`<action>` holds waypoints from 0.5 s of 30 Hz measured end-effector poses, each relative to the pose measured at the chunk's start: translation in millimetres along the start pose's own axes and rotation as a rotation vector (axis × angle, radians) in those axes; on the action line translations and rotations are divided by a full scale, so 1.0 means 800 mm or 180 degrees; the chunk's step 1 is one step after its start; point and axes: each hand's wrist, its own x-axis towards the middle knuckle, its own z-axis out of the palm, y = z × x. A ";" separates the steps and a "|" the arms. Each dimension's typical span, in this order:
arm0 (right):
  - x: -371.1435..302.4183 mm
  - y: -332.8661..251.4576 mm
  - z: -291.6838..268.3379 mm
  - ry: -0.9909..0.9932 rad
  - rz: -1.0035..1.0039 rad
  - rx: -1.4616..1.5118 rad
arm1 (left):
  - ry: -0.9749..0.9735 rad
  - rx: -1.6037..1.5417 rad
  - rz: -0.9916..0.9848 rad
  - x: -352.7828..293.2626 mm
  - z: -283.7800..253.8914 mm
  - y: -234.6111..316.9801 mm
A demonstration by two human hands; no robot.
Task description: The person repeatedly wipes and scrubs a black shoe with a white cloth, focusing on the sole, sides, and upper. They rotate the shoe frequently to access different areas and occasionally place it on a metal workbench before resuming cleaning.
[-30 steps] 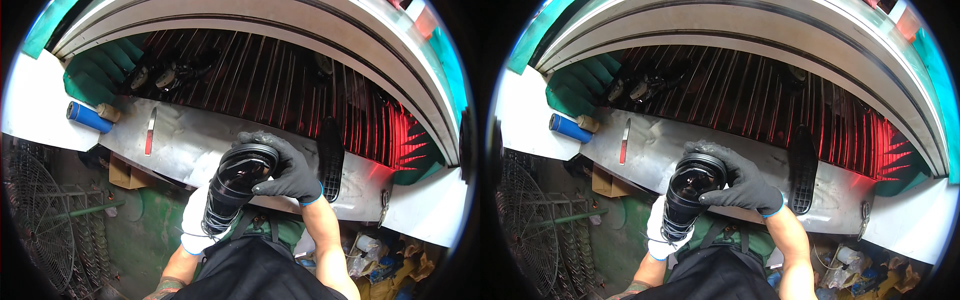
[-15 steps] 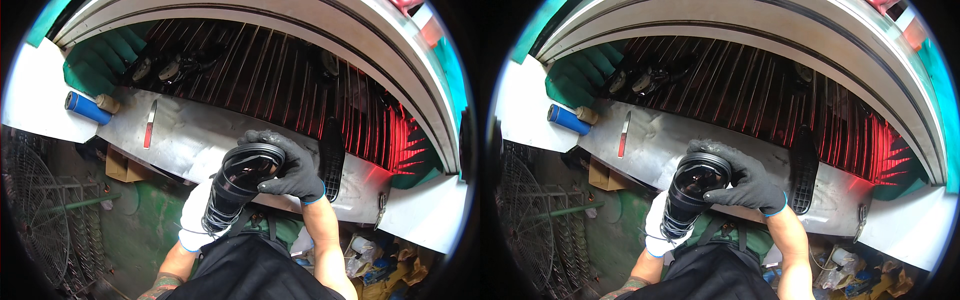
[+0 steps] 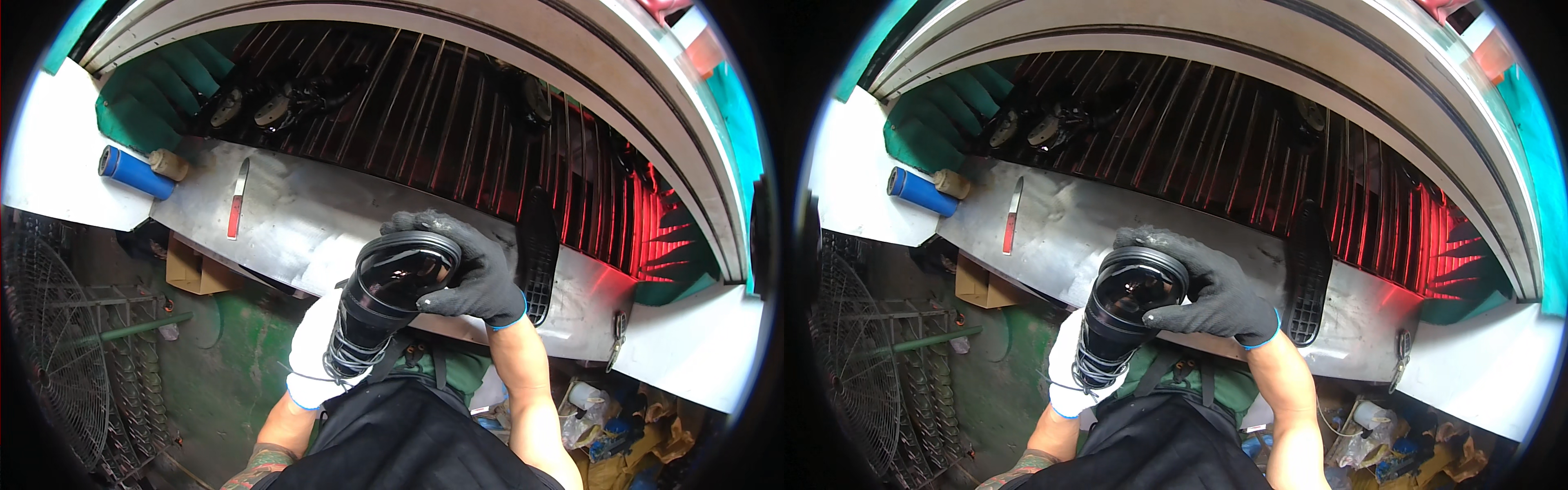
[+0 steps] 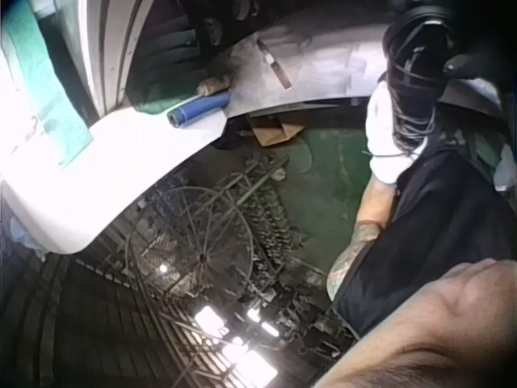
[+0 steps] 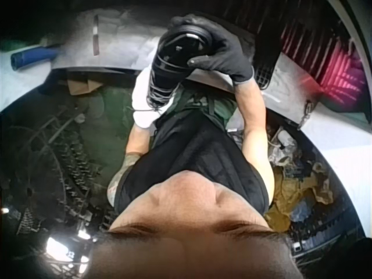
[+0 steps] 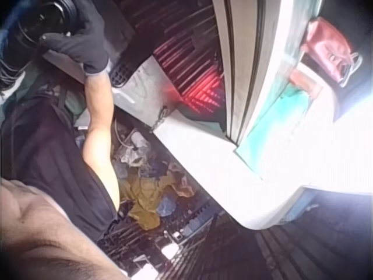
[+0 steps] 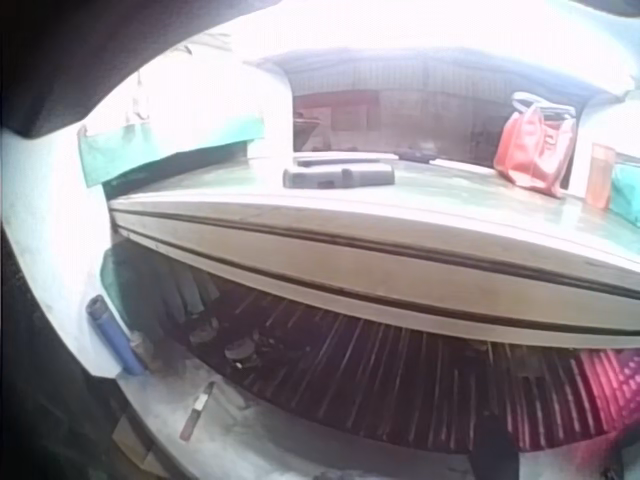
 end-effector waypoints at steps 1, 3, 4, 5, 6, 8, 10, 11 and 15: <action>-0.001 0.002 0.000 0.0028 0.0043 0.0035 | 0.0034 0.0066 0.0052 -0.002 0.001 0.000; -0.002 0.002 0.002 0.0047 0.0127 0.0147 | -0.0060 -0.0080 -0.0004 -0.002 -0.003 0.000; -0.002 0.001 0.003 0.0037 0.0165 0.0226 | -0.0188 -0.0288 -0.0111 -0.002 -0.009 0.002; -0.002 -0.002 0.004 0.0029 0.0203 0.0304 | -0.0242 -0.0376 -0.0228 -0.004 -0.010 0.001; -0.001 -0.004 0.002 -0.0085 0.0292 0.0275 | -0.0288 -0.0469 -0.0344 -0.005 -0.011 0.000; 0.007 -0.005 -0.004 -0.0313 0.0447 0.0286 | -0.0247 -0.0350 -0.0622 -0.025 -0.005 -0.008; 0.023 -0.008 -0.012 -0.0657 0.0358 -0.0147 | -0.0076 -0.1357 -0.0936 -0.034 -0.004 -0.012; 0.027 -0.010 -0.012 -0.0821 0.0310 -0.0357 | 0.0103 -0.1914 -0.0909 -0.032 -0.006 -0.008; 0.029 -0.014 0.020 -0.0692 0.0405 -0.0875 | -0.0114 -0.2625 -0.1523 -0.067 -0.013 -0.054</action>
